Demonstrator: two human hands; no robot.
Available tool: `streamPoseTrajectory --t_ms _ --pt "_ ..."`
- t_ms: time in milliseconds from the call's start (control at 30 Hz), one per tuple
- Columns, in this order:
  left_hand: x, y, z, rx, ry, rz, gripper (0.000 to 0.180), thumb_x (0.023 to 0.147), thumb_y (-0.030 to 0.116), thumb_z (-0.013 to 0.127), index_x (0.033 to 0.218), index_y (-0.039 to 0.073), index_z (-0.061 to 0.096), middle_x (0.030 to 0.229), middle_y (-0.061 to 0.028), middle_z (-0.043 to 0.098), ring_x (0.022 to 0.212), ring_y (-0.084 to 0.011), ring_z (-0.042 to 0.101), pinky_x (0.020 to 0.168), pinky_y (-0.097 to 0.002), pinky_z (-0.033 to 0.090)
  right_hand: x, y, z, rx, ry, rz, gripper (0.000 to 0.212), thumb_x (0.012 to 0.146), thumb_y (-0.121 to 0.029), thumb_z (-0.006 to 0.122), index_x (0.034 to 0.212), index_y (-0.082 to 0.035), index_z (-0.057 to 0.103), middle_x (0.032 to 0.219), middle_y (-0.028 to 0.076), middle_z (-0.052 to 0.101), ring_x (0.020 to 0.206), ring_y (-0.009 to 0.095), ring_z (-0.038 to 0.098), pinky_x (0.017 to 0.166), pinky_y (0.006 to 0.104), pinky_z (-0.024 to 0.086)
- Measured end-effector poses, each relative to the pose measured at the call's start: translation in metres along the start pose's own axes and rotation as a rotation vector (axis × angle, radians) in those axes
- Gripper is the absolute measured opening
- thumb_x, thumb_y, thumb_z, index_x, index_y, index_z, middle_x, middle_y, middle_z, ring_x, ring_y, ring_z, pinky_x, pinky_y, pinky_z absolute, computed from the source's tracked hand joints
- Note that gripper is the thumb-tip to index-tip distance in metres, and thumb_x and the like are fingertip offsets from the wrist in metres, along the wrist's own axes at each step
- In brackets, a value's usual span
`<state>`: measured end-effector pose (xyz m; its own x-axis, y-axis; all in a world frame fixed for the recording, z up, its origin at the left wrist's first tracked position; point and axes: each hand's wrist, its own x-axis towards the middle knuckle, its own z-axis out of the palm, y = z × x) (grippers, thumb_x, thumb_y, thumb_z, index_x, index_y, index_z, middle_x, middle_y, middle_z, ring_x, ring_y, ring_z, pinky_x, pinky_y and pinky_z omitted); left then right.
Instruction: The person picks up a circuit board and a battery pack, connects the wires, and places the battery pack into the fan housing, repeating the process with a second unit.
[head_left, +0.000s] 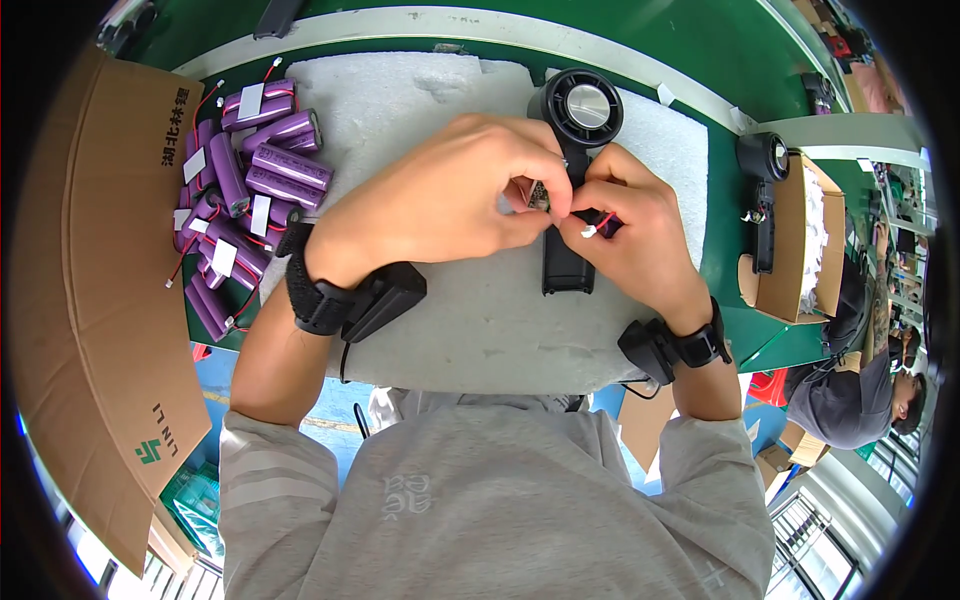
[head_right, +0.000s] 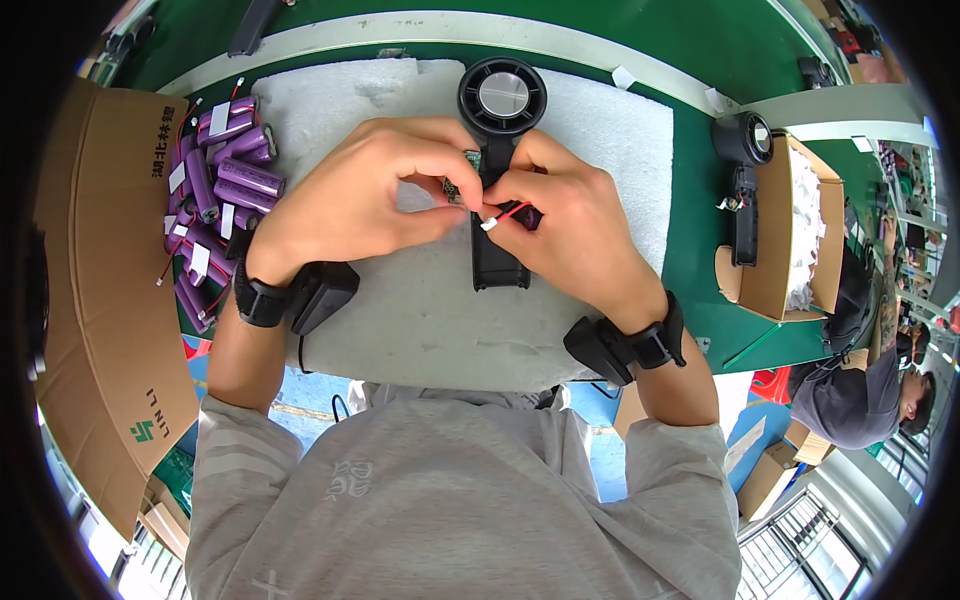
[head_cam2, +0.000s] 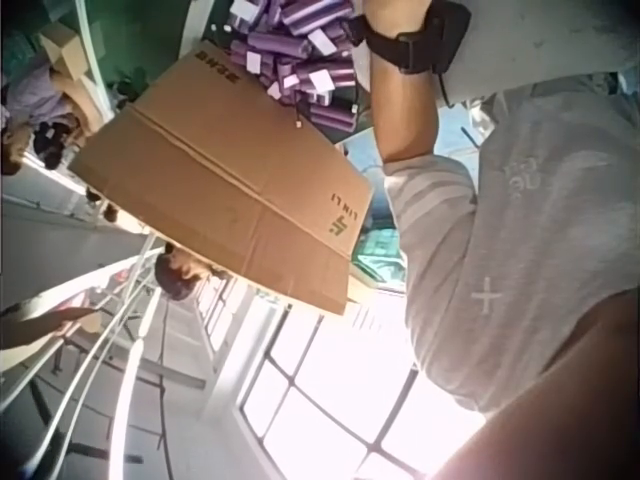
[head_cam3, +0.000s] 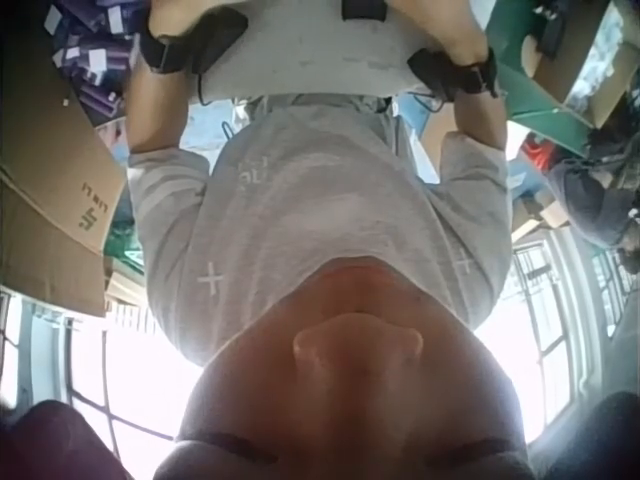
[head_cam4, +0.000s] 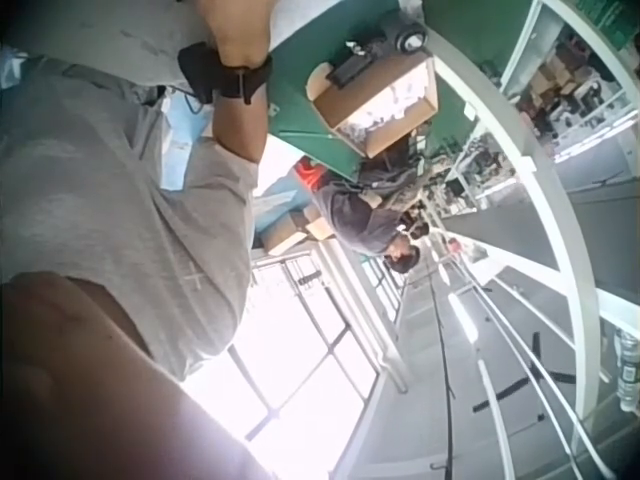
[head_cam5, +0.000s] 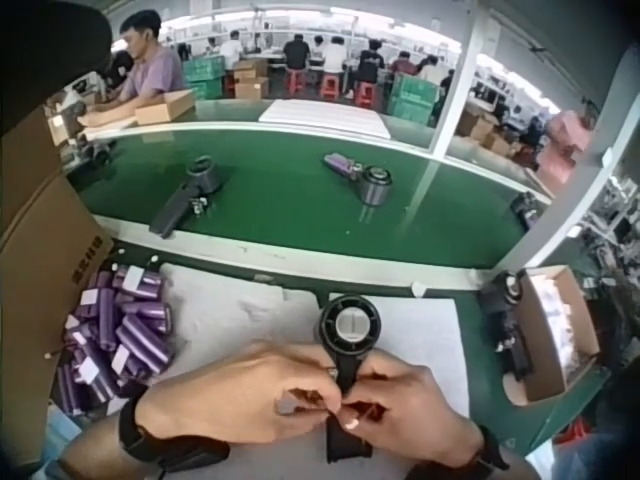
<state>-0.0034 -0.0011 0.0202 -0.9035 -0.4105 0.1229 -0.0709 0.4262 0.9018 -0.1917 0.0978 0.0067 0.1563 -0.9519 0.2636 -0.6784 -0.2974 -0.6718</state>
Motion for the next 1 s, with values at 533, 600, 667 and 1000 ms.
streamPoseTrajectory --t_ms 533,600,667,1000 --pt "0.002 -0.01 0.007 0.01 0.098 0.101 0.013 0.07 -0.005 0.063 0.081 0.003 0.064 0.076 -0.012 0.063 0.068 -0.0291 0.061 0.06 -0.0349 0.047 0.003 -0.004 -0.009 0.076 -0.074 0.041 0.014 0.073 -0.001 0.071 0.085 -0.001 0.064 0.08 0.007 0.053 0.069 0.019 0.054 0.06 0.028 0.044" --pt "0.003 -0.007 0.006 -0.016 0.1 0.059 0.012 0.071 -0.005 0.063 0.081 0.003 0.063 0.075 -0.0119 0.063 0.067 -0.0283 0.061 0.06 -0.0349 0.047 0.003 -0.004 -0.012 0.113 -0.081 0.059 0.013 0.075 -0.002 0.07 0.086 -0.001 0.064 0.081 0.007 0.053 0.07 0.02 0.054 0.061 0.028 0.044" --pt "0.003 -0.006 0.006 -0.028 0.102 0.039 0.012 0.071 -0.005 0.063 0.08 0.002 0.063 0.075 -0.0118 0.063 0.067 -0.0279 0.06 0.06 -0.0349 0.047 0.003 -0.001 -0.014 0.169 -0.103 0.033 0.011 0.079 -0.003 0.067 0.089 0.0 0.064 0.083 0.008 0.055 0.072 0.02 0.055 0.063 0.0282 0.044" --pt "0.005 -0.007 0.009 -0.016 0.134 -0.024 0.009 0.072 -0.001 0.066 0.08 0.002 0.061 0.072 -0.011 0.061 0.064 -0.0245 0.059 0.059 -0.0339 0.046 0.004 0.009 -0.023 0.24 -0.159 -0.046 0.012 0.089 -0.009 0.061 0.092 0.001 0.067 0.089 0.01 0.059 0.073 0.02 0.057 0.064 0.0285 0.044"
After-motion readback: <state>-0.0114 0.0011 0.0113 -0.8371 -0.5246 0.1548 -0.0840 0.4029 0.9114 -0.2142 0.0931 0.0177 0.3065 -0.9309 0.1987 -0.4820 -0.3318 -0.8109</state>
